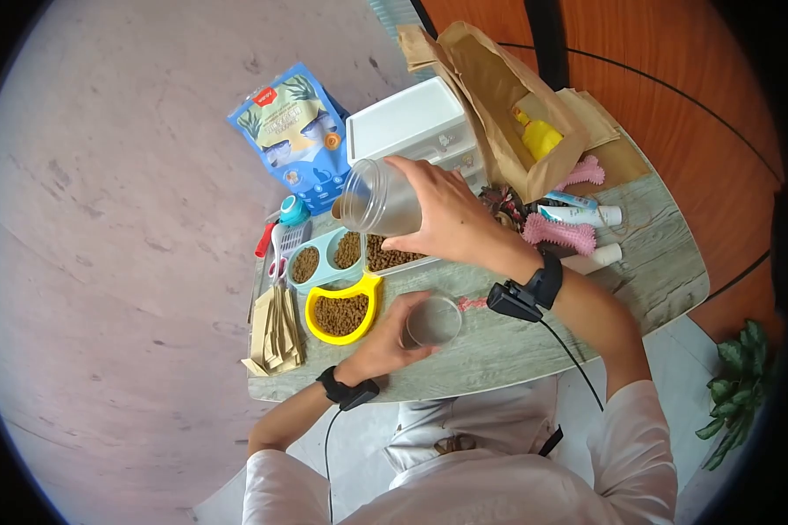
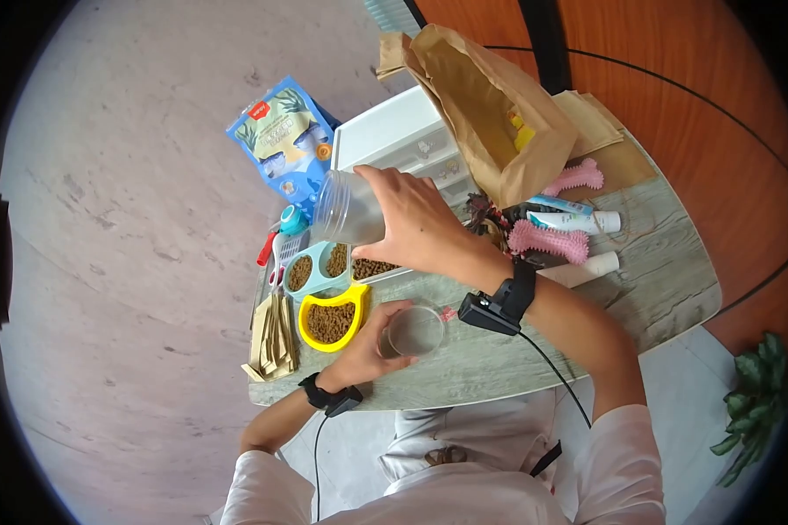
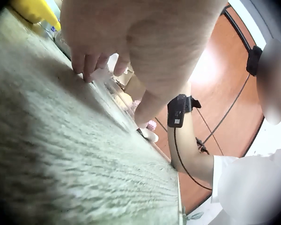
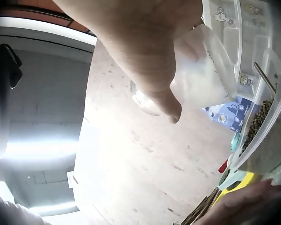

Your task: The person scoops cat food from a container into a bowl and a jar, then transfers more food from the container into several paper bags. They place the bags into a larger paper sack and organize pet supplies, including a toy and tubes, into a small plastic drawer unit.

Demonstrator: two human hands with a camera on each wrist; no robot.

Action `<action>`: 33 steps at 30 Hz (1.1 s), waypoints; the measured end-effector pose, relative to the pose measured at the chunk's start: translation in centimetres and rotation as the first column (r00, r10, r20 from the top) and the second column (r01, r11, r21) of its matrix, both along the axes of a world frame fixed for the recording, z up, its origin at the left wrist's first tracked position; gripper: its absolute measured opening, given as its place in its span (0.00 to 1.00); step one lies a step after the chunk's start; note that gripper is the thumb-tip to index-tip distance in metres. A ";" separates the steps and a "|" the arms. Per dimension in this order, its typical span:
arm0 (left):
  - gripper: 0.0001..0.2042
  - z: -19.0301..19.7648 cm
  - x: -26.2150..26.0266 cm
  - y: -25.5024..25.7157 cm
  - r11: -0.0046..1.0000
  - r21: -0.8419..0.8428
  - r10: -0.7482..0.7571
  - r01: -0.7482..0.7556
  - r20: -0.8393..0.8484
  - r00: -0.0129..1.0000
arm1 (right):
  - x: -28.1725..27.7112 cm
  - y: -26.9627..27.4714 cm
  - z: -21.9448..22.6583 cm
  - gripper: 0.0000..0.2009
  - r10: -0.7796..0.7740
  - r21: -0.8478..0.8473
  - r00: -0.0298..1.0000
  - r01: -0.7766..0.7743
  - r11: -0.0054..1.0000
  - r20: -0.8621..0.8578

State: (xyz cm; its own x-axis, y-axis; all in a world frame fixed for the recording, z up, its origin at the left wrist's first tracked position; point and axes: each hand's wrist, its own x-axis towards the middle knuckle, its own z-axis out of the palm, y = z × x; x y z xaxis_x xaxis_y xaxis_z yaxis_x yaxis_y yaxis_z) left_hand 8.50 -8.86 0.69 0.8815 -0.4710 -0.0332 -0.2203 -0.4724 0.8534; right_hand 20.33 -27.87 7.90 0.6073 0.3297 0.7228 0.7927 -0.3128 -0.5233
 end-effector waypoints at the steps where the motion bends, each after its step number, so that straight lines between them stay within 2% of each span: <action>1: 0.39 0.2 0.0 -0.2 0.995 0.100 -0.036 0.027 0.093 0.995 | 0.0 0.0 0.0 0.43 -0.003 -0.003 1.000 0.003 1.000 0.006; 2: 0.39 0.3 0.0 -0.3 0.978 0.202 -0.080 0.043 0.180 0.980 | 0.0 0.0 0.0 0.43 0.018 0.013 1.000 -0.018 1.000 -0.015; 4: 0.39 0.0 -0.1 -0.6 0.977 0.213 -0.075 0.030 0.207 0.975 | -0.1 0.1 0.2 0.44 0.045 0.026 0.999 -0.044 0.999 -0.030; 6: 0.39 0.0 -0.3 -0.6 0.975 0.221 -0.064 0.010 0.239 0.969 | -0.4 0.2 0.4 0.45 0.078 0.027 0.988 -0.075 0.997 -0.131; 9: 0.41 0.7 -0.4 -0.3 0.980 0.197 -0.035 -0.015 0.248 0.968 | -0.5 0.4 0.2 0.45 0.140 0.072 0.971 -0.128 0.989 -0.194; 10: 0.41 0.9 0.0 0.7 0.979 0.199 -0.024 -0.045 0.330 0.944 | -0.5 0.3 0.5 0.45 0.138 0.063 0.973 -0.129 0.990 -0.187; 11: 0.41 1.2 0.3 1.7 0.977 0.199 -0.011 -0.076 0.406 0.914 | -0.6 0.2 0.7 0.46 0.192 0.078 0.945 -0.177 0.981 -0.264; 12: 0.41 2.1 0.6 2.2 0.987 0.107 0.075 -0.118 0.343 0.936 | -0.7 0.3 0.8 0.46 0.246 0.096 0.906 -0.227 0.969 -0.343; 13: 0.41 2.5 1.0 2.6 0.987 0.096 0.087 -0.127 0.342 0.936 | -0.8 0.7 0.6 0.46 0.251 0.085 0.904 -0.236 0.968 -0.346; 15: 0.41 3.2 2.2 3.2 0.944 -0.221 0.305 -0.244 0.306 0.902 | -0.6 1.8 -0.2 0.46 0.338 0.190 0.884 -0.289 0.938 -0.322; 19: 0.48 4.1 4.8 4.1 0.939 -0.296 0.284 -0.174 0.384 0.879 | -1.1 4.6 -1.5 0.47 0.385 0.199 0.883 -0.340 0.919 -0.269; 21: 0.53 4.5 4.9 4.1 0.904 -0.407 0.264 -0.135 0.281 0.923 | -1.7 5.8 -1.4 0.47 0.390 0.164 0.894 -0.361 0.918 -0.219; 22: 0.54 4.8 5.0 3.8 0.872 -0.470 0.284 -0.137 0.258 0.923 | -1.8 6.0 -1.0 0.49 0.388 0.121 0.883 -0.369 0.921 -0.264; 26: 0.54 6.6 6.9 5.6 0.886 -0.454 0.242 -0.090 0.287 0.927 | -0.9 6.3 0.1 0.48 0.319 0.066 0.921 -0.313 0.948 -0.224; 27: 0.54 7.7 7.1 6.0 0.884 -0.459 0.238 -0.084 0.287 0.928 | -0.5 5.6 0.6 0.44 0.277 -0.007 0.949 -0.281 0.960 -0.152; 28: 0.53 8.9 7.3 6.5 0.938 -0.337 0.205 -0.085 0.338 0.919 | -0.2 4.8 1.2 0.41 0.238 -0.079 0.968 -0.244 0.966 -0.079; 29: 0.52 9.8 7.6 7.1 0.973 -0.213 0.167 -0.089 0.383 0.909 | 0.1 3.7 1.8 0.41 0.232 -0.091 0.969 -0.239 0.967 -0.085; 31: 0.51 10.5 8.3 8.2 0.971 -0.231 0.161 -0.066 0.419 0.893 | 0.8 1.2 2.8 0.29 0.133 -0.291 0.964 -0.198 0.936 -0.229; 32: 0.52 10.5 8.7 9.0 0.981 -0.175 0.159 -0.089 0.441 0.883 | 1.3 0.6 2.7 0.29 0.125 -0.310 0.964 -0.196 0.930 -0.236; 33: 0.52 10.5 8.9 9.5 0.986 -0.117 0.157 -0.115 0.461 0.874 | 1.8 0.2 2.2 0.24 -0.088 -0.365 0.966 -0.007 0.931 -0.244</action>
